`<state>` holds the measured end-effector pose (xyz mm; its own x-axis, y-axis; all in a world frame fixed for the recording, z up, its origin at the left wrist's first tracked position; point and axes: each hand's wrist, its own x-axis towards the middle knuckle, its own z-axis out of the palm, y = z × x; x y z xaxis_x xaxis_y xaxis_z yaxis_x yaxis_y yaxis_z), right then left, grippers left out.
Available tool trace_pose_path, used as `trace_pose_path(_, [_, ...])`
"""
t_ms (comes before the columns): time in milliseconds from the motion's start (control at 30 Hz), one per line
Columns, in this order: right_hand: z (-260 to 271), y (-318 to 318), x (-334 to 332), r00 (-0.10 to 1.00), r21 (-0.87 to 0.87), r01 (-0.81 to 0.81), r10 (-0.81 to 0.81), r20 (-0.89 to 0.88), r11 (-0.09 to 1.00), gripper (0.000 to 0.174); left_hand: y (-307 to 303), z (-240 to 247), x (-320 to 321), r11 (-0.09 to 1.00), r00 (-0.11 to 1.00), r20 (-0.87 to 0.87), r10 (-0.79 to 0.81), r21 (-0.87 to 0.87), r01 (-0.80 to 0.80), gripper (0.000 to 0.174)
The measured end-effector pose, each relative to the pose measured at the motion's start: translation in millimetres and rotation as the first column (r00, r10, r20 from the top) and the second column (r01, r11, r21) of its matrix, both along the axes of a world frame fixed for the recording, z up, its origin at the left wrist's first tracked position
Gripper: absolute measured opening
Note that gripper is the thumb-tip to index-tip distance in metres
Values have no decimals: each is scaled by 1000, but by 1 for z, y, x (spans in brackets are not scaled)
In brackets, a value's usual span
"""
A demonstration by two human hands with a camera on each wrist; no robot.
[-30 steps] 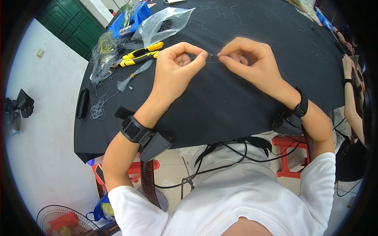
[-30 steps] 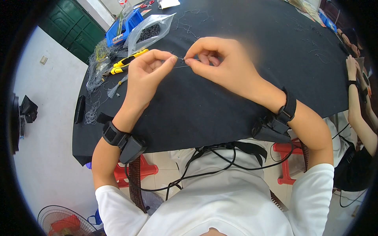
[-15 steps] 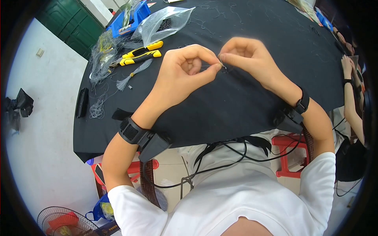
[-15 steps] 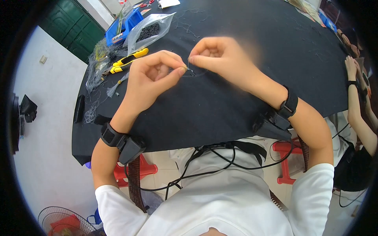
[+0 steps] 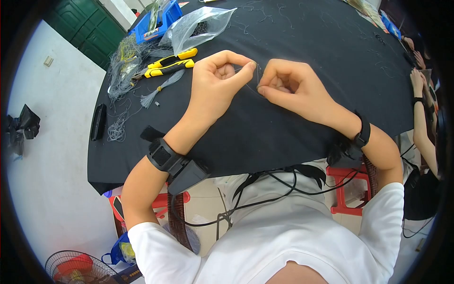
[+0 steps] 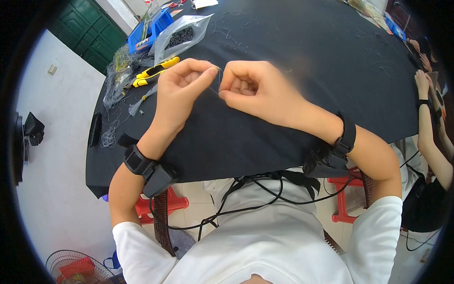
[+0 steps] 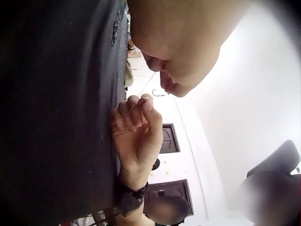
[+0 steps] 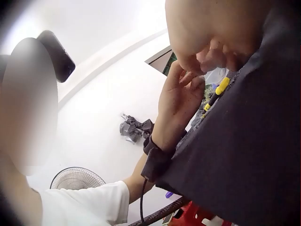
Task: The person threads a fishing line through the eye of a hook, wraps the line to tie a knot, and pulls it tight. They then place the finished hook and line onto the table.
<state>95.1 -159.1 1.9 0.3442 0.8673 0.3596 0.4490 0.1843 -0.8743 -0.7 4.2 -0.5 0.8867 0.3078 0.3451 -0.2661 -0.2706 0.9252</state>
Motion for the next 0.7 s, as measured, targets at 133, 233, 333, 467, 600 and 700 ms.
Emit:
trace_pose_path(133, [13,-5,-3,936,158,120,-165,312,980,6,-2,5,-4,974,998,-54,37,227,-23,9])
trace_pose_path(233, [20,-6,1,864,233,150,-242,441,961,6,-2,-2,-2,950,1000,-10,-26,310,28,8])
trace_pose_path(333, [23,-5,7,825,250,187,-290,485,950,6,-6,-1,-3,950,997,-32,-73,302,79,8])
trace_pose_path(467, [21,-5,14,842,240,201,-292,453,950,9,-8,1,-4,954,987,-41,-152,254,158,9])
trace_pose_path(600, [17,-3,23,904,159,204,-248,348,966,11,-9,3,-6,957,980,-16,-196,216,195,9])
trace_pose_path(700, [15,-3,26,925,143,210,-244,291,967,11,-7,2,-5,956,981,-7,-196,221,193,9])
